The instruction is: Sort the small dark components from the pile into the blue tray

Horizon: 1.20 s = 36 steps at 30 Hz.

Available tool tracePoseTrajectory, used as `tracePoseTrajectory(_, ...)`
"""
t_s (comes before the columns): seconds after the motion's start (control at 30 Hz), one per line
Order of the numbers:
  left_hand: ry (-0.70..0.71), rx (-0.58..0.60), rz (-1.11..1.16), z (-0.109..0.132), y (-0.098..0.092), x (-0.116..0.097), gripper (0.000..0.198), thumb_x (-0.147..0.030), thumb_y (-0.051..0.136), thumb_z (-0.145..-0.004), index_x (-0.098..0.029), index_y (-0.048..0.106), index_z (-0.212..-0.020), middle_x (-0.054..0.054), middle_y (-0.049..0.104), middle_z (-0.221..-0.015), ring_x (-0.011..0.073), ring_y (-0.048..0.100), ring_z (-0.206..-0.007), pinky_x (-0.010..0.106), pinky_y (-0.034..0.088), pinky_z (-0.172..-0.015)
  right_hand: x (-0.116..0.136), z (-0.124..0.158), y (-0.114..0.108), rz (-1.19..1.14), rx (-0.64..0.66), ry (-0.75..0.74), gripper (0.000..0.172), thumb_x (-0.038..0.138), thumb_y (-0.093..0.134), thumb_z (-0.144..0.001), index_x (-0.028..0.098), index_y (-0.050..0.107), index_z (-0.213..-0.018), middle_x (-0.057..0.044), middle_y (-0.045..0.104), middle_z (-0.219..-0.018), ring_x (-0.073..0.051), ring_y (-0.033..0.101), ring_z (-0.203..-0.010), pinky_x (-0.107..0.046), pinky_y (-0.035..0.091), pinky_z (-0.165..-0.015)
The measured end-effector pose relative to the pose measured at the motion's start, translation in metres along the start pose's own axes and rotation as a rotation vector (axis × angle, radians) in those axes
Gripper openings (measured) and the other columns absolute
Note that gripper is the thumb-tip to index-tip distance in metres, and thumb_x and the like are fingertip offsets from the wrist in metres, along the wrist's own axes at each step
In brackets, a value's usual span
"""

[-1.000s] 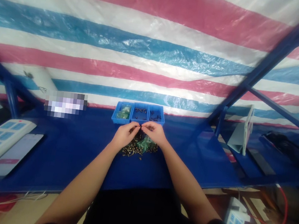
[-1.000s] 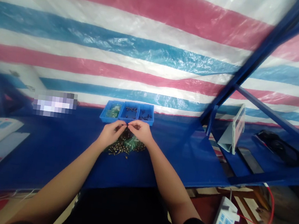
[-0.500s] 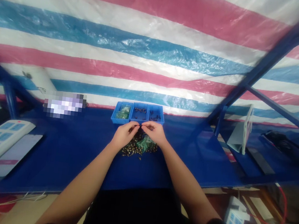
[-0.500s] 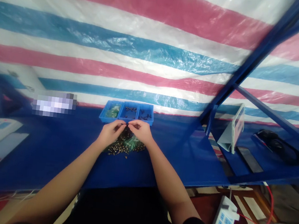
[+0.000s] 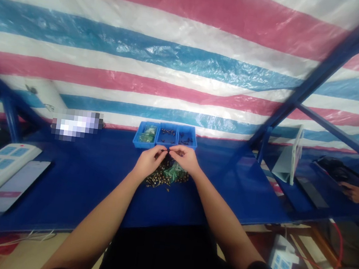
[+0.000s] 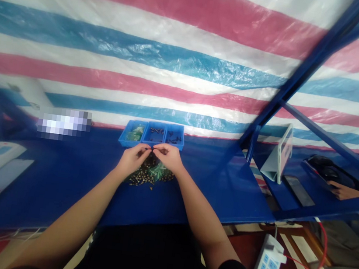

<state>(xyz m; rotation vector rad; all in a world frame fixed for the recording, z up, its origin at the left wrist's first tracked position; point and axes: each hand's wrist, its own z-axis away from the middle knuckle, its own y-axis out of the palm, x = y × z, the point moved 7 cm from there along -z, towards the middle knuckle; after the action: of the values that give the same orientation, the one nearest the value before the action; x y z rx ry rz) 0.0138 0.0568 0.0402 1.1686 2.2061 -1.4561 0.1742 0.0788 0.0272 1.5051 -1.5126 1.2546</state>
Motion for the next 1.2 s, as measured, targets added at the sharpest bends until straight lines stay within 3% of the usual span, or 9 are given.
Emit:
tracePoseTrajectory(0.17,0.003,0.027,-0.017,0.001,0.001,-0.002,0.033,-0.047,0.044,-0.094,-0.022,0.065,-0.098,0.002,0.070,-0.084,0.0141,0.061,-0.067,0.024,0.045,-0.066,0.000,0.000,-0.001,0.011,-0.001,-0.005,0.028,0.034,0.069,-0.076,0.016,0.073,-0.097,-0.008,0.074,-0.088,-0.015,0.066,-0.072,-0.028,0.054,-0.070)
tracePoseTrajectory(0.4,0.010,-0.016,0.011,0.000,0.000,0.001,0.033,-0.047,0.049,-0.091,-0.022,0.065,-0.107,-0.001,0.064,-0.072,0.0122,0.056,-0.061,0.023,0.045,-0.065,0.000,0.000,-0.002,0.013,-0.012,-0.003,0.027,0.034,0.068,-0.076,0.016,0.073,-0.095,-0.007,0.074,-0.086,-0.015,0.066,-0.070,-0.028,0.054,-0.068)
tracePoseTrajectory(0.67,0.000,0.011,-0.023,0.001,0.002,0.002,0.032,-0.047,0.048,-0.092,-0.023,0.067,-0.100,0.002,0.071,-0.085,0.0146,0.063,-0.068,0.025,0.047,-0.067,-0.003,-0.001,0.000,0.000,0.008,0.015,0.028,0.036,0.069,-0.075,0.016,0.073,-0.094,-0.007,0.074,-0.085,-0.016,0.066,-0.071,-0.028,0.055,-0.069)
tracePoseTrajectory(0.73,-0.013,0.012,-0.030,0.001,0.002,0.003,0.032,-0.047,0.048,-0.092,-0.024,0.067,-0.105,0.001,0.071,-0.086,0.0141,0.062,-0.067,0.025,0.047,-0.066,-0.010,-0.002,-0.006,0.008,-0.038,0.055,0.028,0.036,0.069,-0.074,0.016,0.073,-0.093,-0.006,0.073,-0.080,-0.016,0.066,-0.068,-0.028,0.055,-0.067)
tracePoseTrajectory(0.83,-0.021,0.004,-0.042,0.001,0.001,0.004,0.032,-0.045,0.047,-0.093,-0.024,0.067,-0.107,0.001,0.071,-0.086,0.0130,0.061,-0.063,0.024,0.047,-0.064,-0.028,-0.004,-0.024,0.014,-0.210,0.203,0.029,0.036,0.070,-0.073,0.015,0.072,-0.092,-0.005,0.071,-0.069,-0.015,0.065,-0.058,-0.028,0.056,-0.059)
tracePoseTrajectory(0.97,-0.010,0.007,-0.041,0.000,0.001,0.003,0.033,-0.045,0.045,-0.093,-0.023,0.068,-0.103,0.002,0.072,-0.086,0.0135,0.060,-0.062,0.024,0.047,-0.064,-0.044,-0.006,-0.039,-0.168,-0.390,0.305,0.037,0.033,0.073,-0.071,0.010,0.069,-0.100,-0.009,0.073,-0.077,-0.017,0.069,-0.064,-0.031,0.060,-0.064)
tracePoseTrajectory(1.1,-0.003,0.019,-0.035,0.000,0.002,0.002,0.033,-0.044,0.045,-0.093,-0.023,0.068,-0.102,0.002,0.072,-0.085,0.0137,0.061,-0.062,0.024,0.047,-0.064,-0.041,-0.011,-0.040,-0.271,-0.338,0.265,0.047,0.031,0.070,-0.075,0.013,0.063,-0.117,-0.012,0.070,-0.106,-0.017,0.071,-0.071,-0.031,0.060,-0.064)
tracePoseTrajectory(1.2,-0.003,0.017,-0.038,0.000,0.002,0.002,0.033,-0.045,0.045,-0.093,-0.023,0.068,-0.102,0.002,0.072,-0.084,0.0139,0.061,-0.062,0.024,0.046,-0.064,-0.033,-0.012,-0.046,0.009,-0.233,0.211,0.030,0.032,0.060,-0.082,0.016,0.069,-0.106,-0.006,0.073,-0.089,-0.013,0.066,-0.058,-0.029,0.056,-0.057)
